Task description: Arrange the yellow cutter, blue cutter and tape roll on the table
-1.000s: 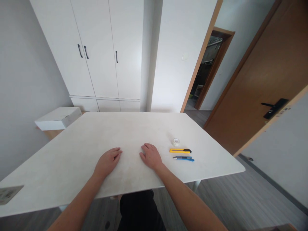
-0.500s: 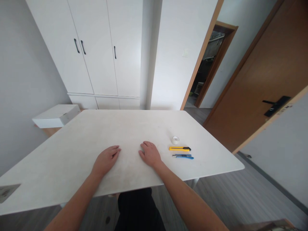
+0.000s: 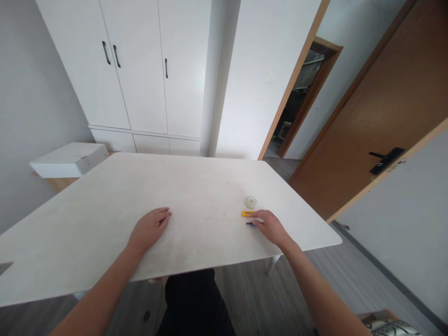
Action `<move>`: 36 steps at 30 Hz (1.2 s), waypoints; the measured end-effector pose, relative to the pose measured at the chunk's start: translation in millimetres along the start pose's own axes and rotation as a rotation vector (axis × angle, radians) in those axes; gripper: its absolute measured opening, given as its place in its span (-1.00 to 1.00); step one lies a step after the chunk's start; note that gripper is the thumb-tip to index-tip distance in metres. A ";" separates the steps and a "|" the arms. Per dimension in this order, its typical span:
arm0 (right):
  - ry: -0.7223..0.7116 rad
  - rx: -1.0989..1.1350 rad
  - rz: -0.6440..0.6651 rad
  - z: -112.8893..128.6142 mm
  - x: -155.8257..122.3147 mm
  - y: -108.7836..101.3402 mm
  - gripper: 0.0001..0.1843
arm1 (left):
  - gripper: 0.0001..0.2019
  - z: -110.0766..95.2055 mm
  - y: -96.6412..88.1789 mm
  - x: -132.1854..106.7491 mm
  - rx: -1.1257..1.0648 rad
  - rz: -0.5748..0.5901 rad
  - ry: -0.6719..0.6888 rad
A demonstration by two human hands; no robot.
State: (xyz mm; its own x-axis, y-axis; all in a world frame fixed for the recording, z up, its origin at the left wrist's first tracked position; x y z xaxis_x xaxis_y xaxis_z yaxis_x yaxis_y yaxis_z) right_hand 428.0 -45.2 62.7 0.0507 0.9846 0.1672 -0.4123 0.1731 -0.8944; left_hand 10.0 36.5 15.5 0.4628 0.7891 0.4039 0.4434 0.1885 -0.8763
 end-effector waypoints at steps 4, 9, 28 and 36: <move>0.033 -0.157 0.115 -33.6 -7.9 -8.9 -0.73 | -0.56 -0.1 -0.3 0.2 0.001 0.009 0.009; 0.016 -0.218 0.123 -25.4 -1.2 -12.9 -0.79 | -0.56 0.0 -0.1 1.0 0.007 0.014 0.010; 0.112 -0.332 0.052 -28.2 6.2 6.1 -0.70 | -0.59 1.8 0.5 0.9 -0.018 -0.002 -0.007; 0.392 -0.096 -0.124 -35.3 22.0 -13.5 -0.77 | -0.60 2.1 0.5 0.7 -0.038 -0.023 -0.007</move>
State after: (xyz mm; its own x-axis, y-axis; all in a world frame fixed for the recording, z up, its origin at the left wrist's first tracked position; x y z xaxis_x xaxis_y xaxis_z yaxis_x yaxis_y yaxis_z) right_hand 466.8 -25.1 63.8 0.4444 0.8875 0.1222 -0.2957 0.2741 -0.9151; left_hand 8.9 38.4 14.8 0.4470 0.7890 0.4216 0.4824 0.1843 -0.8563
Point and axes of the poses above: each hand's wrist, its own x-axis towards the middle knuckle, its own y-axis out of the palm, z = x × y, the point moved 4 cm from there along x, towards the middle knuckle, and after that the axes turned 10 degrees about y, right-handed, at the moved point
